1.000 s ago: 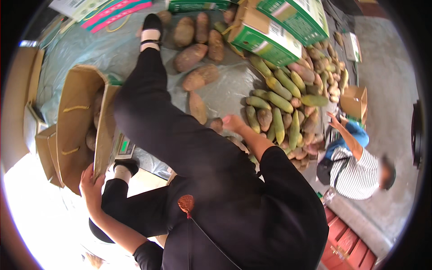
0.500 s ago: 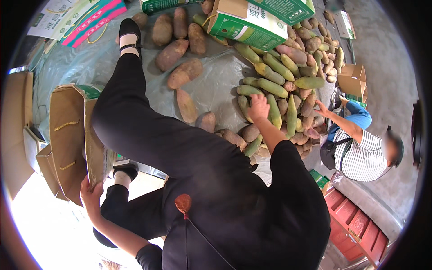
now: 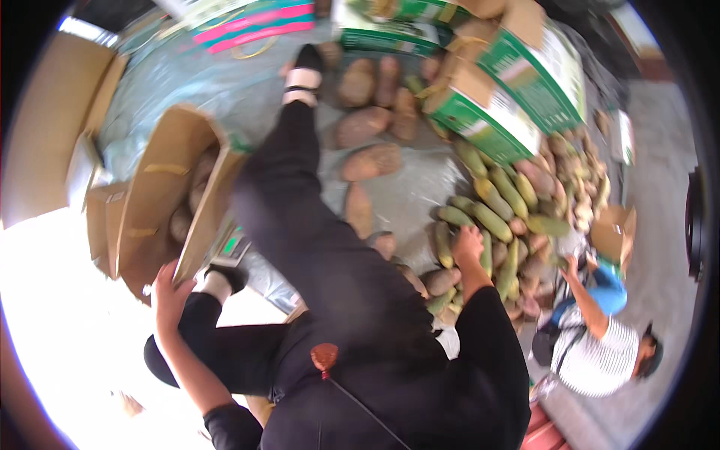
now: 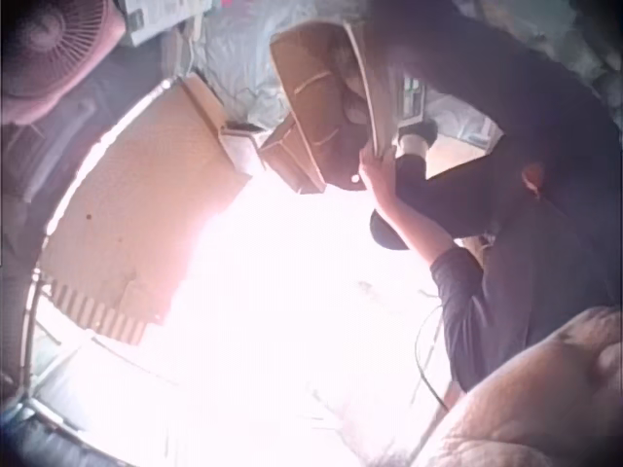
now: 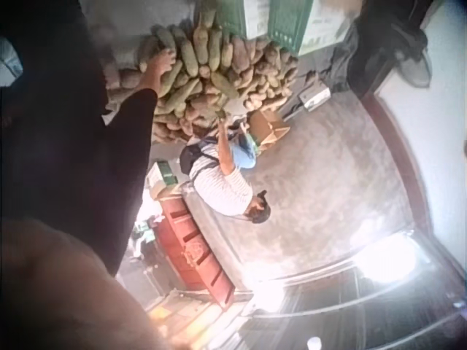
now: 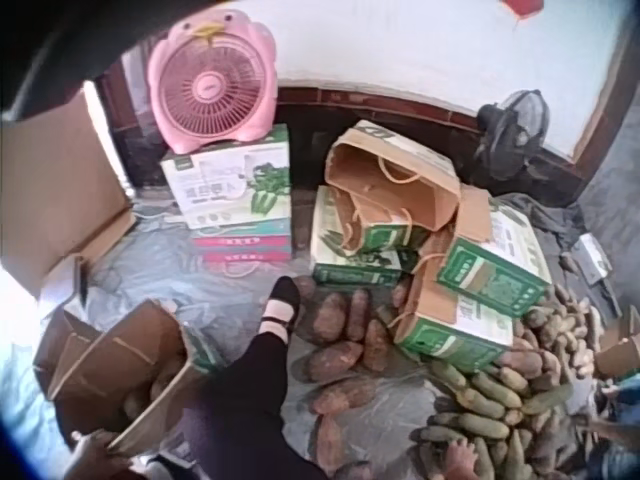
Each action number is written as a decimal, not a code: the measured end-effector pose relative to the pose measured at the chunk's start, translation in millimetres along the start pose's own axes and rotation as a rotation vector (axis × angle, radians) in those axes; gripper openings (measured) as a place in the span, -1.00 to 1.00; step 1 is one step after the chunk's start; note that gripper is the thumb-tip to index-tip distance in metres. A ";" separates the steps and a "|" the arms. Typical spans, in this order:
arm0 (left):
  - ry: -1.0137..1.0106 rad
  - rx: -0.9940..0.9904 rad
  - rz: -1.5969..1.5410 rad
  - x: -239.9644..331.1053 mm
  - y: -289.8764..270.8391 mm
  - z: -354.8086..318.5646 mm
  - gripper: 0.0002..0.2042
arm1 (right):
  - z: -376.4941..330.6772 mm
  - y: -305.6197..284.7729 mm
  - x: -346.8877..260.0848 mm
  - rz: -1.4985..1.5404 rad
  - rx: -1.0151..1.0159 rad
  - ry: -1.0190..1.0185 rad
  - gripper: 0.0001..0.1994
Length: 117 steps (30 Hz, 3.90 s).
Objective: Sort and weigh vegetables, placing them into cardboard boxes and paper bags.
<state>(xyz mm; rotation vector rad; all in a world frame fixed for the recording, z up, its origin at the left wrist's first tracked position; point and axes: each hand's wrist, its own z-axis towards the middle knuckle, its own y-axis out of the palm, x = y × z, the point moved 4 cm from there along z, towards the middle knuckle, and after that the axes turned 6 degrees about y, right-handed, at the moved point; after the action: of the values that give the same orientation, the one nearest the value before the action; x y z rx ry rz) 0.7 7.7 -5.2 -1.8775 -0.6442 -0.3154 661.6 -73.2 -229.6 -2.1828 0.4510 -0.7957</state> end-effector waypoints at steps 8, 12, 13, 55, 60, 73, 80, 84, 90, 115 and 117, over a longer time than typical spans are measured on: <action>-0.046 -0.009 0.062 22.6 -10.8 0.3 -0.61 | -17.7 -7.4 2.8 0.179 0.209 -0.243 -0.47; -0.066 0.010 0.061 15.2 -16.4 -10.4 -0.60 | -35.8 -81.6 -31.6 0.523 0.290 -0.410 -0.30; -0.071 0.020 0.053 14.8 -17.3 -10.4 -0.60 | -32.9 -98.5 -37.2 0.519 0.298 -0.420 -0.30; 0.078 0.072 -0.122 11.0 -36.0 -37.0 -0.53 | -369.4 -327.8 -437.8 0.686 0.021 -1.613 -0.33; 0.050 0.027 -0.086 13.5 -31.2 -26.8 -0.53 | -366.2 -281.4 -474.8 0.452 -0.160 -1.429 -0.09; 0.047 0.088 0.061 6.1 -18.7 -14.0 -0.65 | -252.0 -396.1 -313.8 1.042 -0.471 -1.458 -0.70; 0.083 0.099 0.024 8.4 -14.0 -6.8 -0.62 | -74.8 -273.4 -181.6 0.979 -0.084 -0.827 -0.69; 0.076 0.084 -0.045 -5.8 -12.1 -3.6 -0.57 | 5.7 -138.3 -107.2 0.786 -0.108 -0.622 -0.73; -0.056 0.054 -0.144 -25.6 -14.9 -1.7 -0.54 | -9.3 3.7 -30.1 0.638 -0.294 -0.333 -0.68; 0.067 0.065 -0.229 -26.3 -10.4 0.6 -0.40 | -16.8 20.0 -33.6 0.218 0.096 -0.223 -0.50; 0.111 0.048 -0.220 -32.1 -6.7 5.7 -0.37 | -14.6 12.4 -42.2 0.156 0.115 -0.257 -0.47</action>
<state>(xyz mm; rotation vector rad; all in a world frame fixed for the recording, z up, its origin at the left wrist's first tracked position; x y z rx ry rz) -29.9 5.6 -18.2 -1.7329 -0.7775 -0.5382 619.7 -66.4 -248.2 -2.0782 0.4276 -0.4379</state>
